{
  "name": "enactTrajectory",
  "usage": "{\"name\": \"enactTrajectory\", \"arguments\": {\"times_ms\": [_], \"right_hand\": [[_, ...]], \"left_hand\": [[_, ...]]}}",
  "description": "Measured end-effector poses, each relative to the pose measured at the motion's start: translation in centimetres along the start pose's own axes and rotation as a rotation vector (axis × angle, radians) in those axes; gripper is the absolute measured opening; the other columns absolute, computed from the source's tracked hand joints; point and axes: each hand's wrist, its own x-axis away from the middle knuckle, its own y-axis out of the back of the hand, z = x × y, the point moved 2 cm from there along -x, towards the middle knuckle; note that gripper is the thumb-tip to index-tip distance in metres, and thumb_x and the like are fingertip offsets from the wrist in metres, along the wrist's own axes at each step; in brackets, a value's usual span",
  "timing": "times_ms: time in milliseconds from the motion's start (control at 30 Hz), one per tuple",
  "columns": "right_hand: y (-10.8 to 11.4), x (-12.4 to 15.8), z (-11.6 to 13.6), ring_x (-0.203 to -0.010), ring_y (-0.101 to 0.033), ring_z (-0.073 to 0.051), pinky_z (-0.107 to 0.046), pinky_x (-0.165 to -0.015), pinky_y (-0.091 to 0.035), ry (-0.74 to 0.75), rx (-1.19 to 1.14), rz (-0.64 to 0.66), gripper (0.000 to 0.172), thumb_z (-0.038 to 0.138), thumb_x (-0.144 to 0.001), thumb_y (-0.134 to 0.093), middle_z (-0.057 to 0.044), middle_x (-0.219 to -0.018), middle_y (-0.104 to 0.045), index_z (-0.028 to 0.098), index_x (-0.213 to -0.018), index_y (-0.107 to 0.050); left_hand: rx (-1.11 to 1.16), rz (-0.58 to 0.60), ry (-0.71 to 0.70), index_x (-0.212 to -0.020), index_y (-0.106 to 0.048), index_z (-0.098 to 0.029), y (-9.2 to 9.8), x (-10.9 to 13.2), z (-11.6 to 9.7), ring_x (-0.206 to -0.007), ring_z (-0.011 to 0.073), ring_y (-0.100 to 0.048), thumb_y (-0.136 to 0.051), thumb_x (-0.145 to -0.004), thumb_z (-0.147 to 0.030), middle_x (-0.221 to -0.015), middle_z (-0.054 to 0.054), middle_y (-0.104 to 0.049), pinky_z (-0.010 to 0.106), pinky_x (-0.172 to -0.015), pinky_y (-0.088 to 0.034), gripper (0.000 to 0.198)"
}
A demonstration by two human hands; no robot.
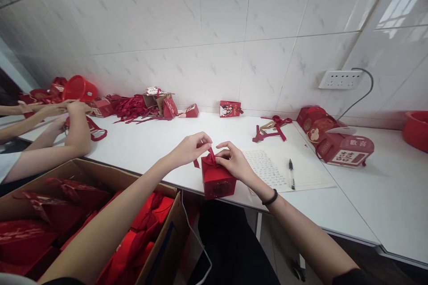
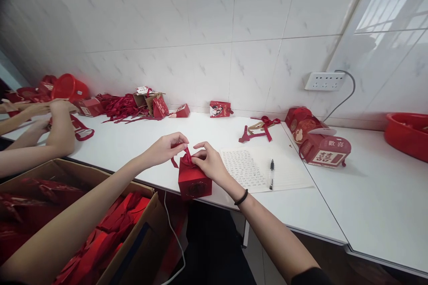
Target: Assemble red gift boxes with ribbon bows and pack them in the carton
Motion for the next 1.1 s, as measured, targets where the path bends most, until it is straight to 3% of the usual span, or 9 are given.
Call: {"name": "enactTrajectory", "arguments": {"times_ms": [133, 300, 467, 600, 800, 1000, 1100], "right_hand": [[-0.1, -0.1, 0.1, -0.072, -0.063, -0.018, -0.031, -0.069, -0.045, 0.006, 0.020, 0.004, 0.022, 0.025, -0.073, -0.059, 0.001, -0.076, -0.068, 0.021, -0.093, -0.049], [-0.1, -0.3, 0.1, -0.075, -0.063, -0.018, -0.031, -0.072, -0.044, 0.015, 0.033, 0.006, 0.013, 0.021, -0.073, -0.059, -0.001, -0.078, -0.068, 0.020, -0.085, -0.053], [-0.1, -0.2, 0.0, -0.070, -0.063, -0.017, -0.028, -0.064, -0.044, -0.020, -0.004, 0.005, 0.019, 0.022, -0.071, -0.058, 0.001, -0.076, -0.068, 0.021, -0.089, -0.051], [0.1, 0.1, 0.2, -0.068, -0.062, -0.018, -0.028, -0.064, -0.044, -0.018, -0.022, -0.018, 0.024, 0.026, -0.069, -0.059, 0.001, -0.074, -0.068, 0.022, -0.090, -0.048], [1.5, 1.3, 0.8, -0.067, -0.062, -0.018, -0.029, -0.065, -0.045, 0.023, -0.023, -0.071, 0.026, 0.026, -0.069, -0.058, 0.002, -0.071, -0.068, 0.022, -0.092, -0.047], [3.8, 3.1, 1.3, -0.066, -0.062, -0.017, -0.028, -0.063, -0.046, 0.041, -0.014, -0.128, 0.026, 0.026, -0.071, -0.060, 0.003, -0.070, -0.066, 0.022, -0.094, -0.048], [4.4, 3.6, 1.5, -0.066, -0.062, -0.017, -0.029, -0.065, -0.047, 0.076, -0.022, -0.177, 0.026, 0.026, -0.072, -0.062, 0.003, -0.070, -0.066, 0.022, -0.093, -0.048]], "left_hand": [[-0.032, 0.049, -0.005, -0.087, -0.056, -0.018, 0.6, 0.8, -1.6, -0.064, 0.0117, -0.051, -0.045, -0.085, -0.031, -0.074, -0.001, -0.057, 0.024, -0.058, -0.040, 0.017], [-0.215, 0.064, -0.088, -0.087, -0.060, -0.019, 1.2, 1.0, -3.2, -0.075, 0.0134, -0.056, -0.045, -0.086, -0.027, -0.085, 0.000, -0.063, 0.025, -0.069, -0.042, 0.016], [-0.252, 0.061, -0.060, -0.087, -0.059, -0.019, 0.8, 0.4, -2.9, -0.071, 0.0136, -0.057, -0.043, -0.087, -0.027, -0.085, 0.000, -0.063, 0.026, -0.064, -0.044, 0.018], [-0.212, 0.022, -0.108, -0.084, -0.058, -0.019, 0.3, -0.4, -2.2, -0.074, 0.0132, -0.056, -0.046, -0.085, -0.024, -0.083, -0.001, -0.063, 0.026, -0.071, -0.044, 0.013], [0.019, 0.021, -0.051, -0.081, -0.055, -0.019, -1.3, -1.9, -1.1, -0.066, 0.0118, -0.054, -0.050, -0.082, -0.029, -0.075, -0.002, -0.058, 0.025, -0.064, -0.044, 0.011], [0.105, 0.048, -0.146, -0.083, -0.055, -0.019, -3.9, -3.3, -2.3, -0.070, 0.0120, -0.055, -0.050, -0.084, -0.030, -0.080, -0.001, -0.060, 0.026, -0.067, -0.045, 0.012], [0.157, -0.007, -0.193, -0.083, -0.055, -0.019, -4.9, -3.7, -3.2, -0.074, 0.0121, -0.056, -0.050, -0.084, -0.027, -0.082, -0.001, -0.062, 0.026, -0.070, -0.045, 0.010]]}}
